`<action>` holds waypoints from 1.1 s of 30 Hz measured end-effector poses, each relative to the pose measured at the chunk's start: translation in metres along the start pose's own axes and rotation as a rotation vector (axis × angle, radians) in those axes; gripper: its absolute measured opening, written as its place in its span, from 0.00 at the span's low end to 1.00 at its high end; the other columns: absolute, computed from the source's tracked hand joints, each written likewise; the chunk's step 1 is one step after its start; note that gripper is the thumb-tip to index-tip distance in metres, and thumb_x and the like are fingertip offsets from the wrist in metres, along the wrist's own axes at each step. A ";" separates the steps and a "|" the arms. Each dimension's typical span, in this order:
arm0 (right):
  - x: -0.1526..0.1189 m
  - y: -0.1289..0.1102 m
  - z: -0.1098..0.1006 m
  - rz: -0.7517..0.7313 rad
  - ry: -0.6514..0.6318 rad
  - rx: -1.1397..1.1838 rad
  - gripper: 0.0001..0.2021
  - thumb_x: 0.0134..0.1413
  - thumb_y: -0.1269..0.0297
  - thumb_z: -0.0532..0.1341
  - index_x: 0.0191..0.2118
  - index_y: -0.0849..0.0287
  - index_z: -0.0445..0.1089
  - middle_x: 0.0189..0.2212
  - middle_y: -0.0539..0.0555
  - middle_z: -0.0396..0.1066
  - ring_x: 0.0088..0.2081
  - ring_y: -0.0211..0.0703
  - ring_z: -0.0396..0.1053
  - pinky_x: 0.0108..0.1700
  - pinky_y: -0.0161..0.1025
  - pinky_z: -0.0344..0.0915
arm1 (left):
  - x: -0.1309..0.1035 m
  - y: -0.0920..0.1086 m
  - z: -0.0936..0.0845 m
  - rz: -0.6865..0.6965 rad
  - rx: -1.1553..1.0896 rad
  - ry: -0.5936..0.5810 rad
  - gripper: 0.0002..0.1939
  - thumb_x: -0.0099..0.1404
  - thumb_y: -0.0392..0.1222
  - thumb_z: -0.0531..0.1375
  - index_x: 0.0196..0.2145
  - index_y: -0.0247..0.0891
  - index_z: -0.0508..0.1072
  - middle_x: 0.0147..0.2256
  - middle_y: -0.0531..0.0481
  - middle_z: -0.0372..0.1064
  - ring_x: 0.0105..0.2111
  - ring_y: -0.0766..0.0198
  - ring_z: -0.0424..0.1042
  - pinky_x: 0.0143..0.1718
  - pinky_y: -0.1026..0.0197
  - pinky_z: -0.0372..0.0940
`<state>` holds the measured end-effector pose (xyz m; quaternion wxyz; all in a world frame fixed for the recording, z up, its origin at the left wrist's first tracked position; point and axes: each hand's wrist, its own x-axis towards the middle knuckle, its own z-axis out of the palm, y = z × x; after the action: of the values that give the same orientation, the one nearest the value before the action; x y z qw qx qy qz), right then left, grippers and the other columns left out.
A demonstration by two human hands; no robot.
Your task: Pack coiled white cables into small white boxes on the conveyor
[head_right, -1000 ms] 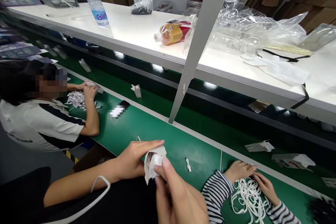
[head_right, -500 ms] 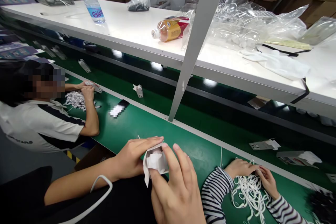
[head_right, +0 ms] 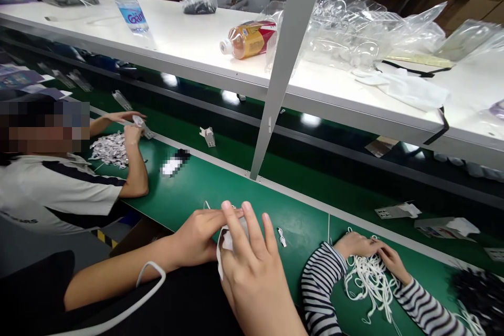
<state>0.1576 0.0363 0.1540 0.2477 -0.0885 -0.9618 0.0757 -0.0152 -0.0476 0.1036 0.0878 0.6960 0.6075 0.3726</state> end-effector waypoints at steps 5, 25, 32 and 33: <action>-0.016 0.014 -0.031 0.104 0.116 0.114 0.13 0.56 0.67 0.65 0.47 0.50 0.75 0.68 0.62 0.50 0.68 0.68 0.49 0.58 0.63 0.59 | -0.001 -0.002 -0.005 0.005 -0.021 0.039 0.36 0.62 0.50 0.67 0.63 0.38 0.61 0.57 0.39 0.71 0.55 0.54 0.73 0.56 0.55 0.72; -0.052 0.037 0.040 0.465 -0.054 0.437 0.32 0.59 0.71 0.56 0.67 0.56 0.49 0.66 0.64 0.55 0.66 0.54 0.58 0.59 0.54 0.68 | 0.002 -0.013 0.007 -0.262 -0.420 -0.065 0.41 0.51 0.49 0.74 0.60 0.42 0.68 0.51 0.42 0.75 0.49 0.52 0.77 0.51 0.53 0.72; -0.085 0.057 0.158 0.577 -0.028 0.702 0.34 0.48 0.62 0.68 0.62 0.50 0.60 0.56 0.61 0.70 0.55 0.60 0.72 0.53 0.50 0.74 | -0.016 -0.044 0.056 -0.447 -0.460 -0.160 0.49 0.43 0.55 0.75 0.62 0.47 0.67 0.63 0.38 0.60 0.61 0.43 0.66 0.55 0.48 0.69; -0.088 0.065 0.168 0.579 0.013 0.658 0.32 0.47 0.61 0.69 0.59 0.48 0.62 0.52 0.59 0.74 0.51 0.61 0.75 0.49 0.50 0.76 | -0.022 -0.051 0.061 -0.503 -0.454 -0.159 0.48 0.44 0.55 0.75 0.62 0.49 0.67 0.63 0.39 0.60 0.59 0.43 0.67 0.51 0.51 0.72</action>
<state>0.1601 0.0640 -0.0448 0.2373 -0.2712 -0.8206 0.4436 -0.0169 -0.0350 0.0219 0.3764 0.5139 0.6530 0.4096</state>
